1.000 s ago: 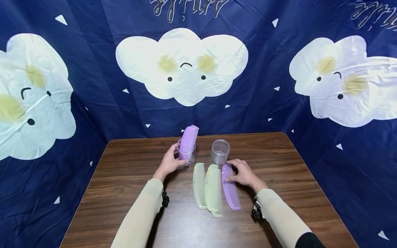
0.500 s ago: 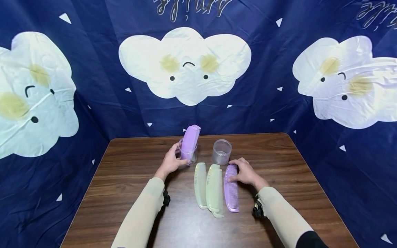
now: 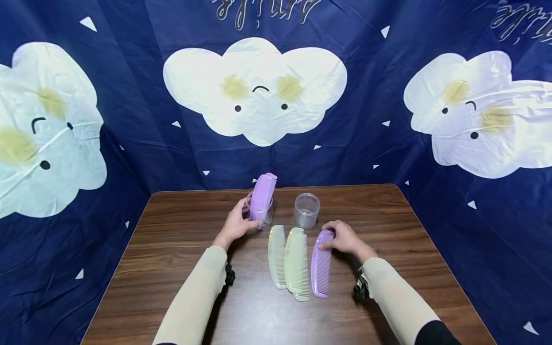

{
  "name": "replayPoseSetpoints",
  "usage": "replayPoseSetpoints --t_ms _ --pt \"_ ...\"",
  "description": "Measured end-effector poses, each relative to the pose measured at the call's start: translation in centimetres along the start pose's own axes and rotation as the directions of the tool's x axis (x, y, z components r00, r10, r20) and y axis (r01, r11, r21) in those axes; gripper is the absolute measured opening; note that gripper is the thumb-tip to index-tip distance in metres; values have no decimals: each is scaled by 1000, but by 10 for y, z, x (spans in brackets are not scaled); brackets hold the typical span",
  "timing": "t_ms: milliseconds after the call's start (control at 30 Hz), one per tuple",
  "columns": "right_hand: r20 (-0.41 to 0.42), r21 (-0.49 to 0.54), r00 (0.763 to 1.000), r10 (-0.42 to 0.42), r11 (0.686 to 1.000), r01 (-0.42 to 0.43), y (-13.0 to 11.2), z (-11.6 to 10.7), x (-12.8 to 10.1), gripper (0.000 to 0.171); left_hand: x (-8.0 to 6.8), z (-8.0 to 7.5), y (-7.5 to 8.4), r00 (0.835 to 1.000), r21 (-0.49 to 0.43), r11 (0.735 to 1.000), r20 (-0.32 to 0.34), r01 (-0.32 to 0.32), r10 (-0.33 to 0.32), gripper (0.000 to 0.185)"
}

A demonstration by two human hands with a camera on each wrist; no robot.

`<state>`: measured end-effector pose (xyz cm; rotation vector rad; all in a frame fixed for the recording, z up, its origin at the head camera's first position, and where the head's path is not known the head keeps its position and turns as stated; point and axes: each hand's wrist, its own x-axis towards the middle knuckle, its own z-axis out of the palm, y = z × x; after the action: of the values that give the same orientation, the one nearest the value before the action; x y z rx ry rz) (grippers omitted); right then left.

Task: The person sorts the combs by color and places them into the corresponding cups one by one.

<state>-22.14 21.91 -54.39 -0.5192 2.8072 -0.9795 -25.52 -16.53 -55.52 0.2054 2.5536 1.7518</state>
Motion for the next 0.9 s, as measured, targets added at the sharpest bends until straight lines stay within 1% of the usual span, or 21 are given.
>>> replayPoseSetpoints --t_ms 133,233,333,567,733,900 --pt "25 66 1000 19 998 -21 -1 -5 -3 44 0 0 0 1000 1 1000 5 -3 3 91" --pt "41 96 999 36 995 -40 -2 -9 -4 37 -1 0 1 1000 -4 1000 0 -1 1 91" --pt "47 114 998 40 992 -46 -4 -12 -5 36 -1 -1 1 1000 -9 1000 -6 -2 2 91" --pt "66 180 998 17 983 -29 -10 -17 -9 43 -1 -1 -2 1000 1 1000 -13 -11 11 90" --pt "89 239 996 6 971 -27 -15 -22 -10 36 -2 0 -4 1000 -16 1000 -10 -18 18 90" --pt "133 255 991 12 966 -46 -23 -27 -11 32 -2 0 -3 1000 -34 999 -14 -22 21 90"
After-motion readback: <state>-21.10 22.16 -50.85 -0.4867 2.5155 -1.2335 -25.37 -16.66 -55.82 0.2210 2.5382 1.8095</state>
